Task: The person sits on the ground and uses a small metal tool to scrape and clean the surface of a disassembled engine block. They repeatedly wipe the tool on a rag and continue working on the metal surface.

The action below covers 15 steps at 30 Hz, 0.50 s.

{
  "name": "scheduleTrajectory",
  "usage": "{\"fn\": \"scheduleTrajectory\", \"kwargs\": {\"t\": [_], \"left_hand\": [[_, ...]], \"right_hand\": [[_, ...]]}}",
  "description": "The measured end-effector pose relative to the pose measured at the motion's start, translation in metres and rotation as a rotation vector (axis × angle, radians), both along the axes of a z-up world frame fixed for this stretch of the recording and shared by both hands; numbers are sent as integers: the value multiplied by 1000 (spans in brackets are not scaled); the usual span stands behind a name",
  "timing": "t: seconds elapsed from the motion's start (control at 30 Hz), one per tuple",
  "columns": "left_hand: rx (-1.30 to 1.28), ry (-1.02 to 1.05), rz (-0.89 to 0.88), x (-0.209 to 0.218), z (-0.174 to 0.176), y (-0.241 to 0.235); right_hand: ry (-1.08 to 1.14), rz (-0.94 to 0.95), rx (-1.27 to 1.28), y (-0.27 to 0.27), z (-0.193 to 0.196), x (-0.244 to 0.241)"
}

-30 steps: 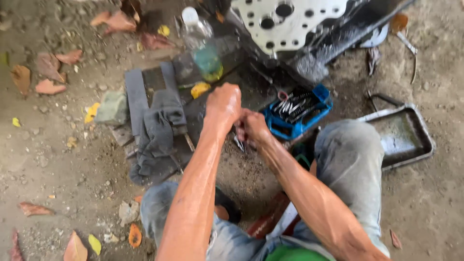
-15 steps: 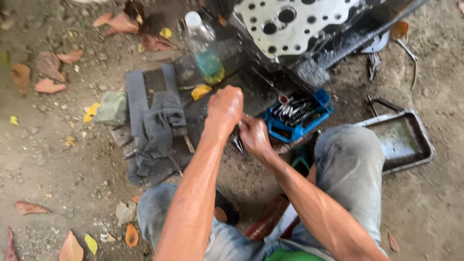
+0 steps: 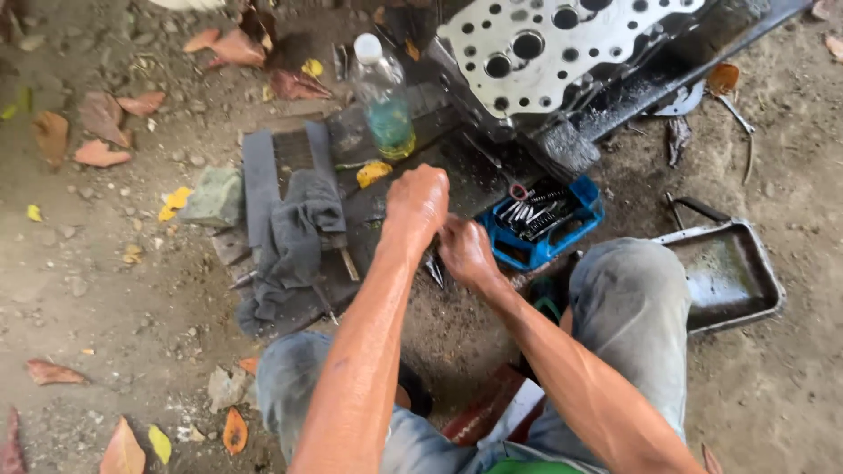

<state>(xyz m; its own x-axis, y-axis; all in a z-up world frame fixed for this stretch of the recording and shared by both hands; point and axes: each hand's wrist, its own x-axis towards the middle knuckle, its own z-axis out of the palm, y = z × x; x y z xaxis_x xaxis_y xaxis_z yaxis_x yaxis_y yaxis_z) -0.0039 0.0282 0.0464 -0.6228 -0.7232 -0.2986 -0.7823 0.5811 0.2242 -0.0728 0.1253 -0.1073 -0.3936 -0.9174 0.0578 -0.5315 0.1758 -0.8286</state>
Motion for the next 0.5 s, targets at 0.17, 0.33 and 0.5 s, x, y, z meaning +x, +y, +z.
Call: {"fn": "scheduleTrajectory", "kwargs": {"t": [0.17,0.33,0.5], "left_hand": [[0,23,-21,3,-13,-1],[-15,37,4,2,-11,-1],[-31,52,-8,-1,-17,-2]], "right_hand": [[1,-42,83,0,28,13],[-27,-46,61,4,-2,9],[75,-51,86,-3,-14,6]]}}
